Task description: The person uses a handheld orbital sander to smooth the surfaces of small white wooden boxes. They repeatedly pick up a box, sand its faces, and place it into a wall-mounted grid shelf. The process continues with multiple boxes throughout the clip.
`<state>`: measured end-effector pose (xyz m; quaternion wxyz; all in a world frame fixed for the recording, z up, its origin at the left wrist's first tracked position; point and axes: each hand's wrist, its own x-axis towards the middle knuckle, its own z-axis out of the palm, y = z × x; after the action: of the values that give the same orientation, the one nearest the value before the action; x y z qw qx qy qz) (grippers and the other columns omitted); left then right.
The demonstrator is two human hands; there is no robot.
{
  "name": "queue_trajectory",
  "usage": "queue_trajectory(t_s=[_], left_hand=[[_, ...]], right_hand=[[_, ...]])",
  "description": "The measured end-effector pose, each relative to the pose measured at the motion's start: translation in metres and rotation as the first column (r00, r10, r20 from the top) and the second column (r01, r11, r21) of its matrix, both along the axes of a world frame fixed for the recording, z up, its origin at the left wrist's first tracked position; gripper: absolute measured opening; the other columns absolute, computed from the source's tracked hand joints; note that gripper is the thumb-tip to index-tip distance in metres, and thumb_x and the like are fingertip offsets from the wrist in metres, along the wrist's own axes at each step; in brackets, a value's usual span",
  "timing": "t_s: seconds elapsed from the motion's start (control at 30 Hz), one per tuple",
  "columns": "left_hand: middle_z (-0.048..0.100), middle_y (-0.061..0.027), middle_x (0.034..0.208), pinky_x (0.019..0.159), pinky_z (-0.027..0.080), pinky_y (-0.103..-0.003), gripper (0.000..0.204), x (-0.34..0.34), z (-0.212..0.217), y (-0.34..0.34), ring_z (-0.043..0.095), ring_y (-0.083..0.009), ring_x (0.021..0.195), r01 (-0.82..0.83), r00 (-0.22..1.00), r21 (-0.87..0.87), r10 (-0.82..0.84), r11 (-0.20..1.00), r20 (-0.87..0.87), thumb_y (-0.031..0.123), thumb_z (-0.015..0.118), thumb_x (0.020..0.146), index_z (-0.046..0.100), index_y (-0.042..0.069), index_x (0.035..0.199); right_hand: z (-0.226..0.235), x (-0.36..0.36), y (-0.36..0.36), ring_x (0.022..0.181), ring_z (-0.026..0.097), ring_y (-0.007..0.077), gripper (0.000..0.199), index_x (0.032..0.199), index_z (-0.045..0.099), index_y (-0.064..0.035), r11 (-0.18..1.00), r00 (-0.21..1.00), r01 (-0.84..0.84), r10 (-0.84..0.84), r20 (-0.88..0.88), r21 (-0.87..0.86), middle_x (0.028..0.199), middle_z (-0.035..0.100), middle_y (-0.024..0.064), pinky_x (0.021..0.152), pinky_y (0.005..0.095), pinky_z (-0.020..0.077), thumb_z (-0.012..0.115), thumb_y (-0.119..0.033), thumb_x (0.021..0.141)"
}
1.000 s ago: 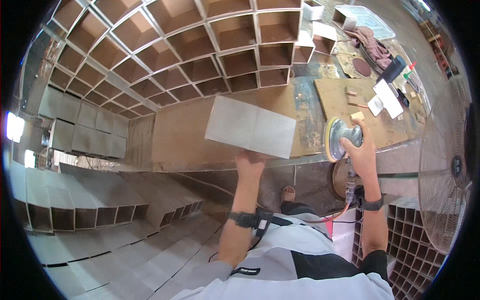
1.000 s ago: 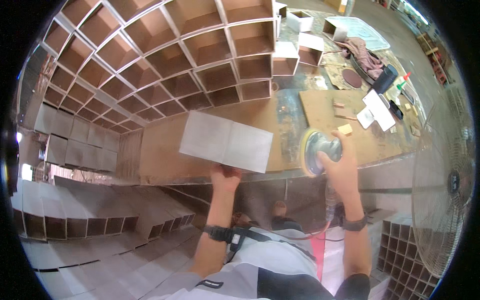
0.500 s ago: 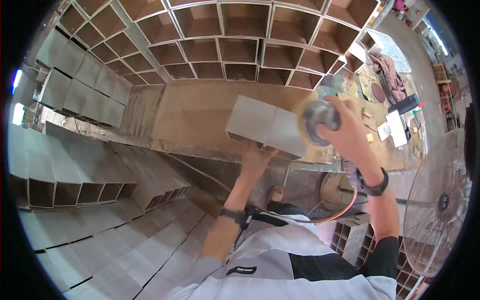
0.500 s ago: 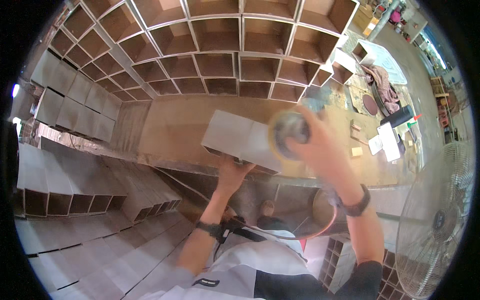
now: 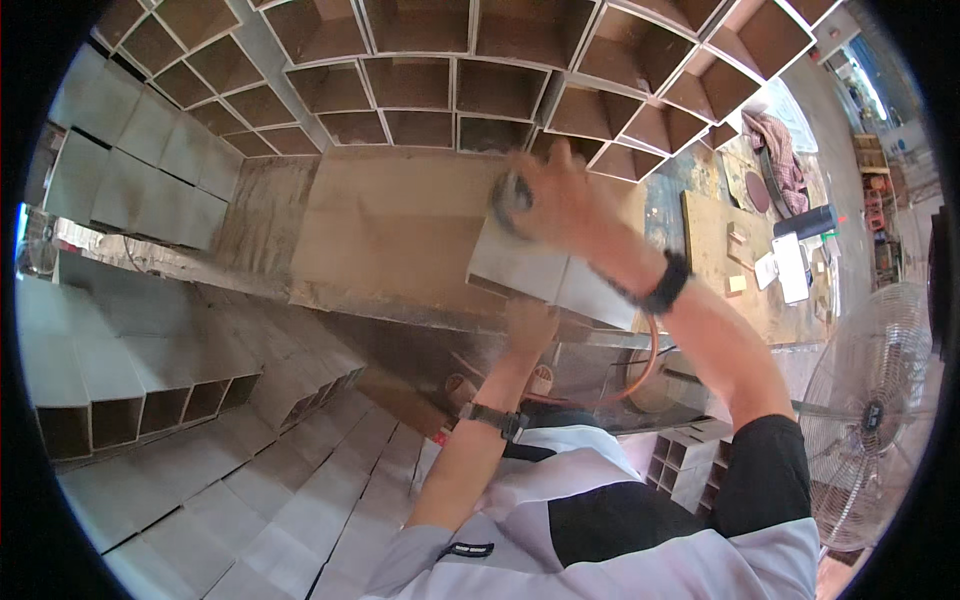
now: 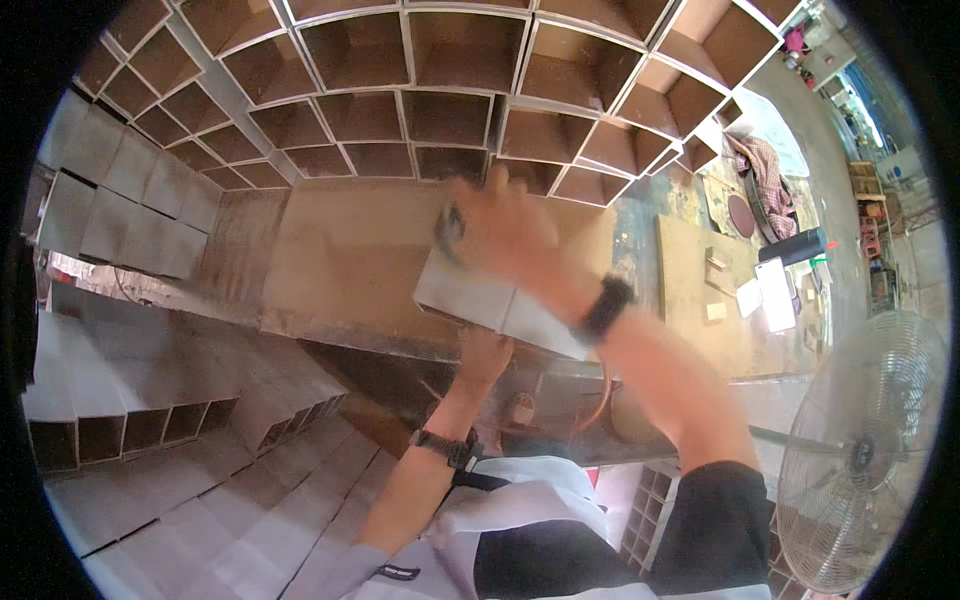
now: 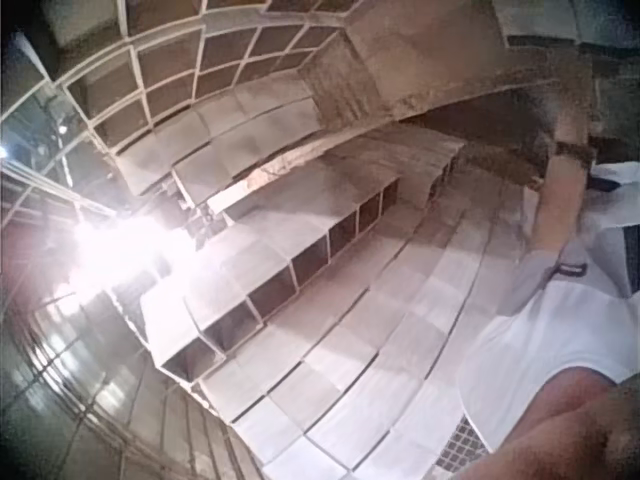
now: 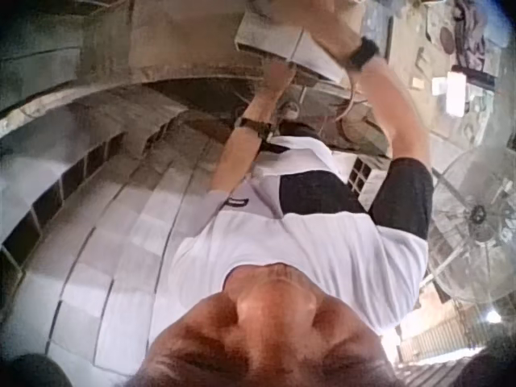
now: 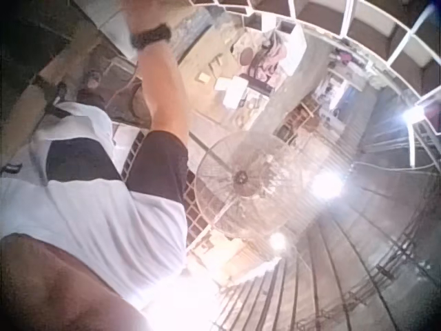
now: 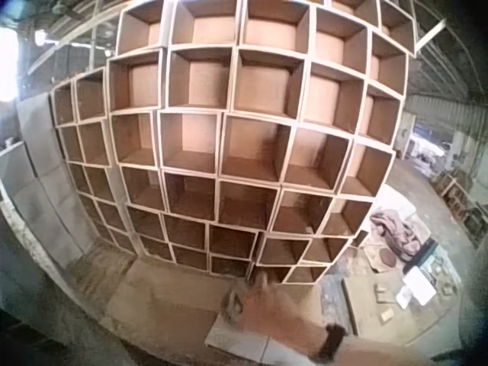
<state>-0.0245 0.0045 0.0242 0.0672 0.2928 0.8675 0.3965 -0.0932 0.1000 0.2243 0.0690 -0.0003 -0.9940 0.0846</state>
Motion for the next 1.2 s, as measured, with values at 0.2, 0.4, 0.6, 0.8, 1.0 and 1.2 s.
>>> queue_trajectory(t_s=[0.2, 0.4, 0.6, 0.8, 1.0, 1.2], left_hand=[[0.069, -0.0148, 0.100, 0.079, 0.052, -0.049, 0.031, 0.007, -0.036, 0.003, 0.066, -0.0362, 0.094, -0.062, 0.974, 0.044, 0.070, 0.997, -0.214, 0.018, 0.065, 0.080, 0.069, 0.006, 0.108], [0.070, -0.0136, 0.091, 0.074, 0.053, -0.048, 0.027, -0.002, 0.010, 0.001, 0.067, -0.0374, 0.082, -0.130, 0.941, 0.329, 0.221, 0.935, -0.255, 0.018, 0.069, 0.076, 0.072, 0.009, 0.100], [0.070, -0.0143, 0.089, 0.073, 0.053, -0.049, 0.028, 0.000, -0.026, 0.003, 0.067, -0.0372, 0.079, -0.103, 0.953, 0.079, 0.121, 0.992, -0.277, 0.019, 0.070, 0.074, 0.073, 0.010, 0.100], [0.070, -0.0138, 0.094, 0.074, 0.053, -0.050, 0.035, 0.006, -0.014, -0.004, 0.067, -0.0371, 0.079, -0.071, 0.972, 0.091, 0.090, 0.993, -0.217, 0.020, 0.070, 0.074, 0.071, 0.010, 0.107], [0.066, -0.0192, 0.114, 0.093, 0.048, -0.050, 0.041, 0.004, -0.014, -0.008, 0.062, -0.0418, 0.106, -0.046, 0.979, 0.119, 0.068, 0.992, -0.192, 0.012, 0.069, 0.077, 0.067, 0.005, 0.118], [0.065, -0.0225, 0.117, 0.095, 0.048, -0.049, 0.042, -0.008, -0.007, -0.002, 0.060, -0.0448, 0.108, -0.005, 0.969, 0.279, 0.074, 0.960, -0.236, 0.007, 0.065, 0.078, 0.065, 0.002, 0.120]], right_hand=[[0.000, 0.007, -0.024, 0.097, 0.064, 0.0475, 0.043, 0.121, 0.060, -0.0066, 0.997, 0.990, 0.001, 0.009, 0.142, -0.072, 0.112, 0.055, 0.0320, 0.080, 0.0528, 0.0562, 0.063, -0.026, 0.082], [-0.009, 0.035, -0.038, 0.096, 0.064, 0.0451, 0.043, 0.122, 0.059, -0.0097, 0.980, 0.979, -0.196, 0.197, -0.042, 0.020, 0.111, 0.056, 0.0296, 0.078, 0.0517, 0.0563, 0.064, -0.025, 0.082], [0.007, 0.023, -0.009, 0.098, 0.063, 0.0438, 0.043, 0.123, 0.059, -0.0145, 1.000, 0.973, 0.025, -0.027, 0.228, 0.011, 0.110, 0.055, 0.0270, 0.076, 0.0508, 0.0561, 0.064, -0.026, 0.081], [0.002, 0.062, 0.050, 0.093, 0.063, 0.0447, 0.048, 0.124, 0.059, -0.0182, 0.963, 0.966, 0.256, -0.250, 0.066, -0.088, 0.104, 0.055, 0.0264, 0.077, 0.0525, 0.0538, 0.071, -0.026, 0.078], [0.001, 0.111, 0.049, 0.088, 0.062, 0.0417, 0.047, 0.123, 0.059, -0.0157, 0.988, 0.988, 0.148, -0.149, -0.030, -0.042, 0.096, 0.054, 0.0226, 0.072, 0.0479, 0.0535, 0.072, -0.029, 0.080], [0.005, 0.136, 0.027, 0.089, 0.060, 0.0424, 0.046, 0.123, 0.059, -0.0199, 0.995, 0.998, 0.041, -0.037, 0.049, -0.087, 0.097, 0.052, 0.0219, 0.072, 0.0495, 0.0522, 0.072, -0.029, 0.080]])
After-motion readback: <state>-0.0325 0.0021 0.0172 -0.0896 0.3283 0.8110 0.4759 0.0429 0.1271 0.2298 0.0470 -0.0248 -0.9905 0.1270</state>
